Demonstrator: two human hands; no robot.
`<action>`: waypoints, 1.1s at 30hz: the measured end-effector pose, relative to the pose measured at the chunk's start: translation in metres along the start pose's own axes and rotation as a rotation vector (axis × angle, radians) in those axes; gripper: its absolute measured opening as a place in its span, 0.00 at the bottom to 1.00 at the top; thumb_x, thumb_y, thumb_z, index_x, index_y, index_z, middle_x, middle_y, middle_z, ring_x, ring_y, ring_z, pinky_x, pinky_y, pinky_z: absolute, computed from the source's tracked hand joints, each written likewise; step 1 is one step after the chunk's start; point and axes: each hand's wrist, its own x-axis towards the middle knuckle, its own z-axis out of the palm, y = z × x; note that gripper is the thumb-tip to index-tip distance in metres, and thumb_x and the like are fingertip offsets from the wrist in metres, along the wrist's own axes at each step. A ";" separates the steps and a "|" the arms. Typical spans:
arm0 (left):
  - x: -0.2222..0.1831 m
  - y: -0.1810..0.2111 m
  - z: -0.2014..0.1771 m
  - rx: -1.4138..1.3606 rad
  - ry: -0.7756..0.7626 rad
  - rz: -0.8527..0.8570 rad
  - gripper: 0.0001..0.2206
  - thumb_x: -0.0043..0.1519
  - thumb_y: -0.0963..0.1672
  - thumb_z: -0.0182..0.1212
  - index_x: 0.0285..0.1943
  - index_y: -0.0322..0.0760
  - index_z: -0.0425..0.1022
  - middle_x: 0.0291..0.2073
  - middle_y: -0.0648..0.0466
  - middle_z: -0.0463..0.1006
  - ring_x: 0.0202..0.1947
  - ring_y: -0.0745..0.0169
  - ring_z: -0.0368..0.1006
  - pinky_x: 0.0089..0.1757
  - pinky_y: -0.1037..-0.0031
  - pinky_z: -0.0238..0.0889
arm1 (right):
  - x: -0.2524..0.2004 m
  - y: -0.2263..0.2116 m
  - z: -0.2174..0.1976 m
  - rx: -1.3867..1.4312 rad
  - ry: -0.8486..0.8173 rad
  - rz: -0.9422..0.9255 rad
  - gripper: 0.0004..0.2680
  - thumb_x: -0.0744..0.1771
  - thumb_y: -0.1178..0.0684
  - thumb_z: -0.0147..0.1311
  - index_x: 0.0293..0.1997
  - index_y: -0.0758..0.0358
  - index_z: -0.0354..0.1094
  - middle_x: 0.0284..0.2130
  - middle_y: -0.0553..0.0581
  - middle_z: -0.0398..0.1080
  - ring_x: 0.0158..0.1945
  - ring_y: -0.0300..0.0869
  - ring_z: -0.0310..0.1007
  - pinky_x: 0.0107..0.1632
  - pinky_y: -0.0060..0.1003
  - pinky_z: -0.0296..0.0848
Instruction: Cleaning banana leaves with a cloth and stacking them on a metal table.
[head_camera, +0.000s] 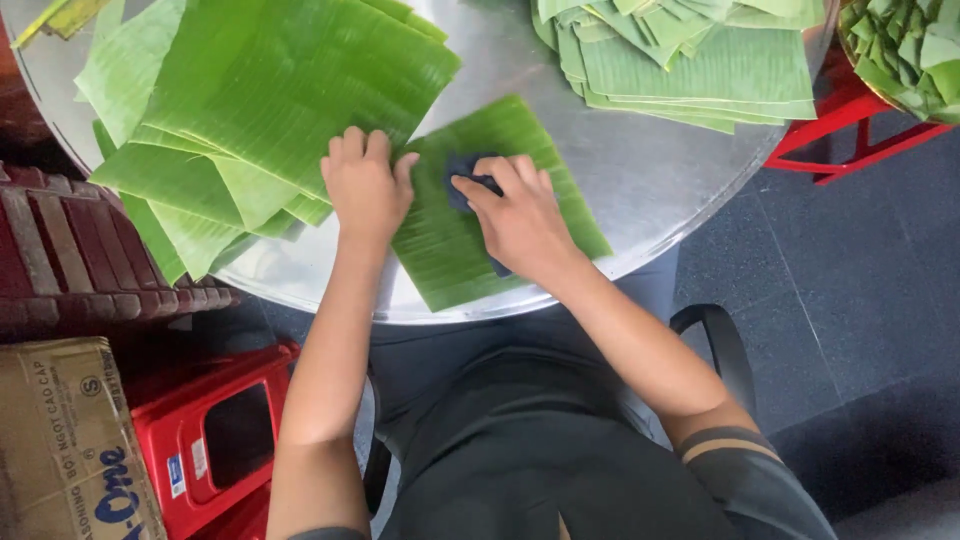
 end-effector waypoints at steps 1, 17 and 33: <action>0.000 -0.003 0.004 -0.001 -0.003 -0.004 0.18 0.55 0.53 0.76 0.34 0.40 0.73 0.32 0.56 0.63 0.34 0.53 0.66 0.33 0.66 0.56 | -0.001 0.004 0.004 0.001 -0.005 0.000 0.08 0.68 0.58 0.54 0.51 0.54 0.76 0.45 0.52 0.65 0.49 0.49 0.64 0.39 0.39 0.59; 0.009 -0.002 -0.003 0.113 -0.001 0.013 0.11 0.69 0.50 0.57 0.41 0.42 0.65 0.36 0.52 0.65 0.36 0.53 0.57 0.36 0.63 0.48 | -0.075 0.017 0.019 -0.140 -0.138 -0.089 0.08 0.63 0.58 0.56 0.44 0.51 0.74 0.46 0.53 0.72 0.44 0.52 0.66 0.42 0.50 0.62; 0.008 0.004 -0.011 0.156 -0.072 -0.017 0.13 0.67 0.51 0.61 0.42 0.41 0.65 0.37 0.50 0.65 0.37 0.50 0.58 0.37 0.60 0.50 | -0.070 -0.059 0.071 -0.015 -0.365 -0.146 0.19 0.51 0.51 0.62 0.43 0.47 0.69 0.50 0.51 0.66 0.47 0.54 0.61 0.35 0.52 0.58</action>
